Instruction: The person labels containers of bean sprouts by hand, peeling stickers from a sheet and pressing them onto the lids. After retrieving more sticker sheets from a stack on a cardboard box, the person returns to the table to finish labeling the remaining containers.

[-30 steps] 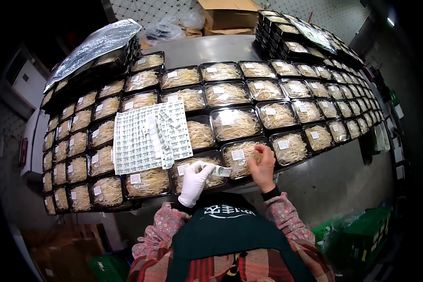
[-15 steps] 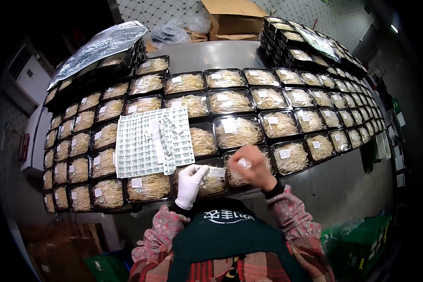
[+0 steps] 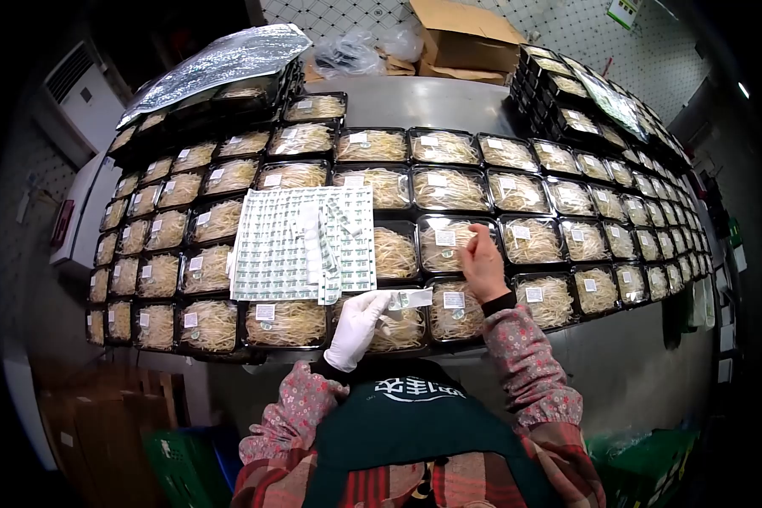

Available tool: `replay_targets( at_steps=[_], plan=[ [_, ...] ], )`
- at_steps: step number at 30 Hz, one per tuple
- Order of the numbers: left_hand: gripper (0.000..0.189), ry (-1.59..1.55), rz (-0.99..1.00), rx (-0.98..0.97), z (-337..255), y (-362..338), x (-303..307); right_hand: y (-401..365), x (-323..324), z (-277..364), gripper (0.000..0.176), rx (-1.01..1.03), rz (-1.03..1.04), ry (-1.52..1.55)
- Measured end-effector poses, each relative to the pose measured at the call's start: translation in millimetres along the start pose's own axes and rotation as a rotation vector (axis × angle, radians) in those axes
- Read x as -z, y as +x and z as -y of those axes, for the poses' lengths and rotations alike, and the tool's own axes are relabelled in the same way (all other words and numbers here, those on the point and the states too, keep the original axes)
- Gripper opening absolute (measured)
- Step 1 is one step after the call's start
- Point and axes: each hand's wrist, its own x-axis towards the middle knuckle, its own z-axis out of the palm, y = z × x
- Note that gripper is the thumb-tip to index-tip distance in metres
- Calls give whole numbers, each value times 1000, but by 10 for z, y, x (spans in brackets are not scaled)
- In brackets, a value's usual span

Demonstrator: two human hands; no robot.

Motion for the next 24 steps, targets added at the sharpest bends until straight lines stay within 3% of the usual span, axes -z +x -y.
replay_targets(
  at_steps=[3, 5, 6, 7, 9, 15, 19, 22, 24],
  plan=[
    [31, 26, 1, 12, 7, -12, -3, -35, 121, 193, 26, 128, 85, 285],
    [33, 66, 17, 23, 6, -1, -14, -128, 332, 678, 26, 225, 468, 376],
    [34, 106, 33, 37, -32, -3, -34, -190, 332, 820, 29, 373, 488, 358],
    [35, 144, 50, 51, -63, -4, -58, -212, 302, 842, 29, 571, 441, 292],
    [37, 150, 76, 0, -73, 7, -83, -286, 280, 851, 23, 551, 462, 230],
    [33, 33, 42, 120, -58, 57, -55, -269, 273, 918, 18, 652, 447, 171],
    [30, 82, -19, 65, -29, 85, -38, -220, 196, 932, 13, 647, 464, 199],
    [27, -94, -135, 146, -56, 93, -24, -135, 114, 946, 9, 783, 356, 180],
    [26, -140, -190, 93, -33, 122, 19, 57, 59, 868, 6, 709, 276, 290]
  ],
)
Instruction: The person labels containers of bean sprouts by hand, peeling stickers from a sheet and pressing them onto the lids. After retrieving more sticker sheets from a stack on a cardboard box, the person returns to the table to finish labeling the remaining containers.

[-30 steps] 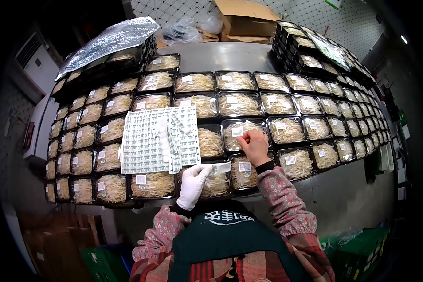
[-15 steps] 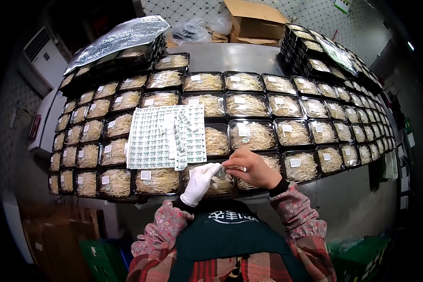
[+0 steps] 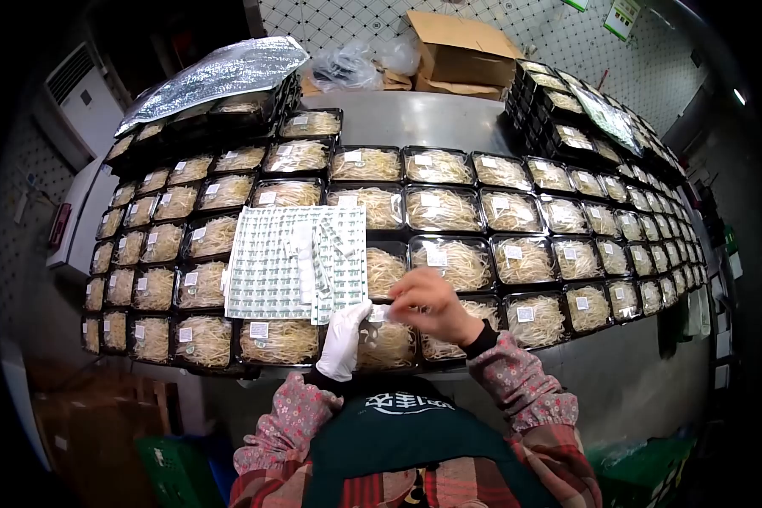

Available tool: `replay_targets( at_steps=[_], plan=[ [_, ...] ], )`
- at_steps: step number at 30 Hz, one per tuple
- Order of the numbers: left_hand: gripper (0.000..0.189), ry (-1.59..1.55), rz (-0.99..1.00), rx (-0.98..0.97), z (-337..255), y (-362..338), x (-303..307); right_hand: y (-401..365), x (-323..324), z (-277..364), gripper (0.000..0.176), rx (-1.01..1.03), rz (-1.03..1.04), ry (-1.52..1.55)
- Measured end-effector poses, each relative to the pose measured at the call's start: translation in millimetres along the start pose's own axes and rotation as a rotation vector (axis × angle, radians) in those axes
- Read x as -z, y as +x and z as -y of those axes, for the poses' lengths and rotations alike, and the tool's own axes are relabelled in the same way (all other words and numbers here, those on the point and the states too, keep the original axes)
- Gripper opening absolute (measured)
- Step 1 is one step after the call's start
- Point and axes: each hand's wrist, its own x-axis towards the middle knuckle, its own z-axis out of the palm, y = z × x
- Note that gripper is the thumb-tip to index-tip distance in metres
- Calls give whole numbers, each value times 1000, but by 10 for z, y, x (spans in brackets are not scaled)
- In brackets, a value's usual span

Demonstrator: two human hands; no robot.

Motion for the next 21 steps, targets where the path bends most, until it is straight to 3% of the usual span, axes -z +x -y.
replay_targets(
  at_steps=[1, 3, 5, 8, 13, 15, 17, 18, 19, 21],
  plan=[
    [27, -11, -12, -18, -20, 9, 14, 70, 4, -140, 4, -53, -125, 88],
    [29, 37, -22, -29, -68, -18, 31, 124, 67, -789, 4, -534, -407, 177],
    [31, 44, 33, -93, -31, -21, 52, 98, 90, -1480, 8, -663, -468, -171],
    [34, 44, 1, -106, -121, -58, -13, 190, 32, -1793, 12, -778, -374, -441],
    [36, -11, -13, -120, -107, 13, 10, 132, -46, -1796, 16, -657, -329, -515],
    [36, -21, -17, -112, -116, 21, 8, 98, -22, -1952, 18, -642, -459, -365],
    [38, -34, 16, -152, -92, 32, 26, 66, 62, -2144, 29, -776, -516, -212],
    [39, -24, 21, -151, -94, 23, 27, 44, 107, -2218, 19, -699, -544, -255],
    [40, -14, 30, -153, -106, 22, 24, 108, 154, -2066, 18, -680, -563, -228],
    [41, 5, 14, -155, -157, 23, 4, 253, 176, -1533, 16, -610, -492, 139]
  ],
)
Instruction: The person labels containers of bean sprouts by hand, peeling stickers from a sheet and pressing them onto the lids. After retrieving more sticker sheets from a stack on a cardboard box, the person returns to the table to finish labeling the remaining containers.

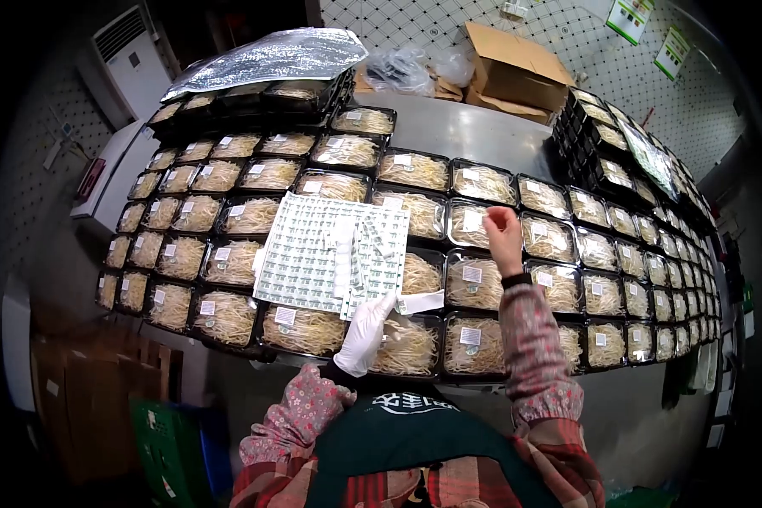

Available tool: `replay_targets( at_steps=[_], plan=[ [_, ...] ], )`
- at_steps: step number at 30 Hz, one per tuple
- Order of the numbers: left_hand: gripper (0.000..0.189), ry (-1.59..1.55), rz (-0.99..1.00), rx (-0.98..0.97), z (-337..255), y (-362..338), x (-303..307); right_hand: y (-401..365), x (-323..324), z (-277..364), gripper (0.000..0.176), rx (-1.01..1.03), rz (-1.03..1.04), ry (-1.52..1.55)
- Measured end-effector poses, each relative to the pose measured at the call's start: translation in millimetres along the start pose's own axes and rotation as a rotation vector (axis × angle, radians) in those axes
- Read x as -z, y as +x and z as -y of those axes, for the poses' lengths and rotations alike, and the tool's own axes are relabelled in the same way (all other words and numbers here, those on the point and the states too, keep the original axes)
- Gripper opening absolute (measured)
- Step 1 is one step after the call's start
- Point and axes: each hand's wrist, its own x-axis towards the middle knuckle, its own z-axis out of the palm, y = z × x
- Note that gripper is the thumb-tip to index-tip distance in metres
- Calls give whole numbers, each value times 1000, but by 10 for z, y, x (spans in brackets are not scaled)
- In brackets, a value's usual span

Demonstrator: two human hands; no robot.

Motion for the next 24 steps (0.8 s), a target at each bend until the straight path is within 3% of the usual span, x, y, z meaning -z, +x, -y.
replay_targets(
  at_steps=[2, 4, 8, 15, 20, 23, 24],
  plan=[
    [42, 25, -8, 24, 19, -16, -23, -429, -83, 809, 22, -95, 413, 290],
    [44, 64, 7, 16, 35, 14, -42, -775, -114, 1268, 24, 382, 683, 3],
    [44, 35, 74, 28, 94, 32, -63, -1043, -169, 1238, 22, 475, 724, -135],
    [32, -127, 145, 277, 18, 26, -120, -1067, -69, 1185, 16, 615, 707, -257],
    [30, -91, 146, 228, 90, 26, -78, -1084, -105, 1110, 9, 775, 715, -359],
    [25, -99, 25, 157, 293, 126, 45, -922, -191, 1090, 9, 726, 590, -49],
    [28, -131, -13, 178, 149, 103, -15, -722, -172, 1052, 8, 682, 412, -54]
  ],
)
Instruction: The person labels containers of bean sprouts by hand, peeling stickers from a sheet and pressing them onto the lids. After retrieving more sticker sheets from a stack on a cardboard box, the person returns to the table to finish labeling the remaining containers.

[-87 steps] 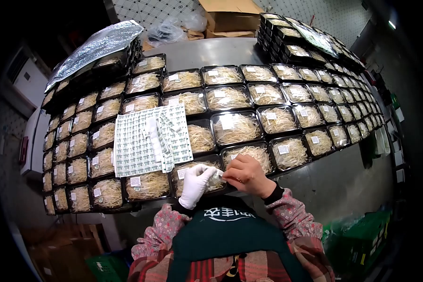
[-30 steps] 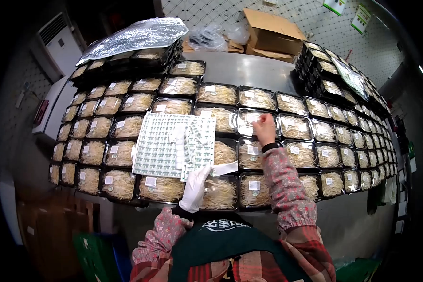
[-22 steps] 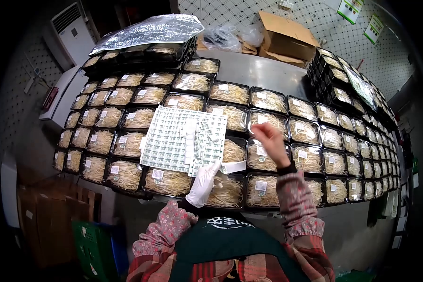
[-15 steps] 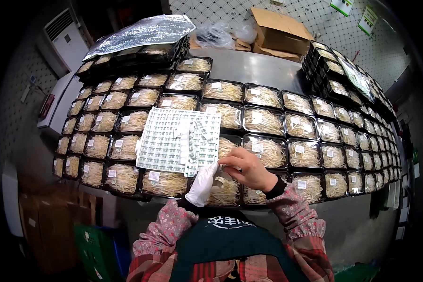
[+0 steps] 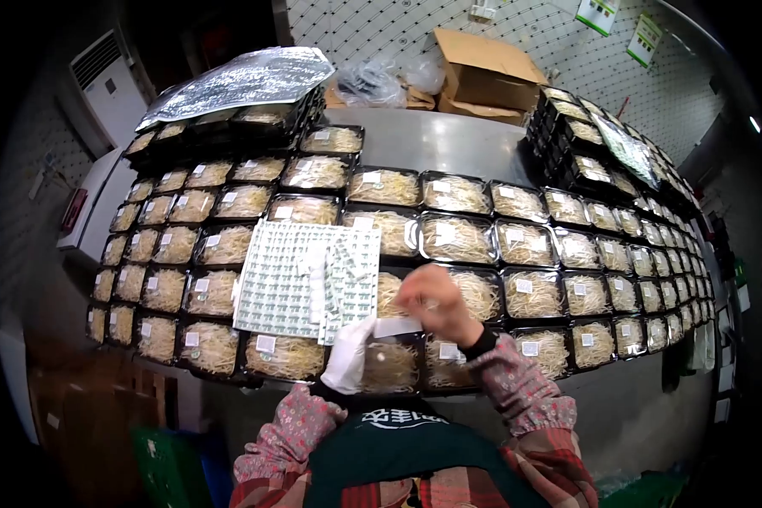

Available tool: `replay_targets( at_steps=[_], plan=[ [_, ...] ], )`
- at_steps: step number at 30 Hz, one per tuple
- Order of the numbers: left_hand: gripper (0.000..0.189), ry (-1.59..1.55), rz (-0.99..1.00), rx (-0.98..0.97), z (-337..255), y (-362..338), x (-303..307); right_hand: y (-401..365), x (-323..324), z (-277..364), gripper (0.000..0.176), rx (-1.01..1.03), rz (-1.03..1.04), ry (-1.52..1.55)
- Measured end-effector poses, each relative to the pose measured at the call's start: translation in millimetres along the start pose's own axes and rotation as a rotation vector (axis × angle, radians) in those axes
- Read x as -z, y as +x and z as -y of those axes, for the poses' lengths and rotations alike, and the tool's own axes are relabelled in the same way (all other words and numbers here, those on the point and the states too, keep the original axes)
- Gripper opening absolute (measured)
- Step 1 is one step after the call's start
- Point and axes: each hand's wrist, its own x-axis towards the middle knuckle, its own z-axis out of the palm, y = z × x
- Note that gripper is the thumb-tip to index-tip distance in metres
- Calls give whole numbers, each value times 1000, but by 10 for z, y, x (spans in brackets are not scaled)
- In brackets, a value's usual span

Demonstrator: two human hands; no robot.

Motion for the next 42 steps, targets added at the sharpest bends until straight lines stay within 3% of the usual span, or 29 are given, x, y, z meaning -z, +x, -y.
replay_targets(
  at_steps=[1, 2, 3, 5, 6, 8, 10, 12, 13, 14, 16, 18, 20, 22, 24, 25, 26, 28, 30, 32, 34, 36, 38, 40, 42],
  plan=[
    [29, 57, -31, -41, 65, 30, 112, 65, 63, -191, 7, -307, -180, 70],
    [31, 117, -66, -85, 143, 47, 226, 157, 108, -589, 11, -446, -415, 137],
    [32, 99, -57, -63, 43, -39, 169, 229, 154, -988, 13, -501, -508, -75],
    [33, 89, -60, -58, -86, -223, 133, 191, 93, -1980, 20, -785, -619, 66],
    [35, 100, -74, -88, -103, -296, 179, 209, 99, -2231, 21, -785, -569, -246],
    [40, 97, -122, -91, -268, -484, 262, 292, 35, -2511, 19, -883, -557, -412],
    [38, 72, -189, -215, -378, -691, 481, 371, 49, -2582, 24, -985, -358, -684],
    [42, 74, -474, -367, -384, -931, 822, 348, 1, -2554, 23, -909, -341, -754],
    [42, 89, -520, -441, -500, -1090, 954, 313, 0, -2639, 23, -913, -331, -729],
    [43, 192, -611, -523, -597, -1251, 1064, 398, 88, -2489, 27, -1008, -273, -594],
    [41, 198, -912, -586, -528, -1577, 1431, 285, 106, -2705, 38, -928, -368, -646],
    [38, 136, -1258, -533, -13, -1943, 2265, 304, 155, -2721, 34, -1005, -433, -432],
    [37, 150, -1330, -443, 334, -2173, 2634, 180, 195, -3061, 29, -965, -573, -309],
    [37, 164, -1414, -237, 712, -2302, 2957, 222, 140, -2936, 26, -721, -679, -388],
    [59, 421, -1306, -56, 1170, -2375, 3254, 442, -44, -2361, 25, -624, -544, -193],
    [85, 708, -1317, 3, 1476, -2302, 3475, 487, -237, -2037, 23, -621, -391, -30],
    [93, 931, -1276, 339, 1292, -2277, 3241, 522, -432, -1715, 22, -611, -244, 132],
    [85, 1140, -1350, 218, 1137, -2122, 2976, 583, -660, -1145, 23, -514, 207, -170],
    [72, 1109, -1401, -42, 992, -1993, 3083, 591, -883, -869, 23, -446, 277, -350],
    [40, 867, -1331, -322, 419, -1849, 2681, 584, -1012, -806, 21, -393, 293, -486],
    [32, 771, -1207, -610, 134, -1679, 2565, 570, -1096, -830, 20, -454, 291, -450],
    [29, 583, -1072, -662, -188, -1526, 2180, 551, -1093, -796, 20, -516, 290, -416],
    [25, 417, -883, -732, -416, -1376, 1713, 503, -1032, -711, 21, -602, 109, -222],
    [24, 360, -692, -752, -548, -1205, 1333, 494, -863, -544, 23, -688, 117, -76],
    [23, 334, -528, -706, -561, -979, 1094, 434, -760, -459, 22, -624, 57, -147]
  ],
)
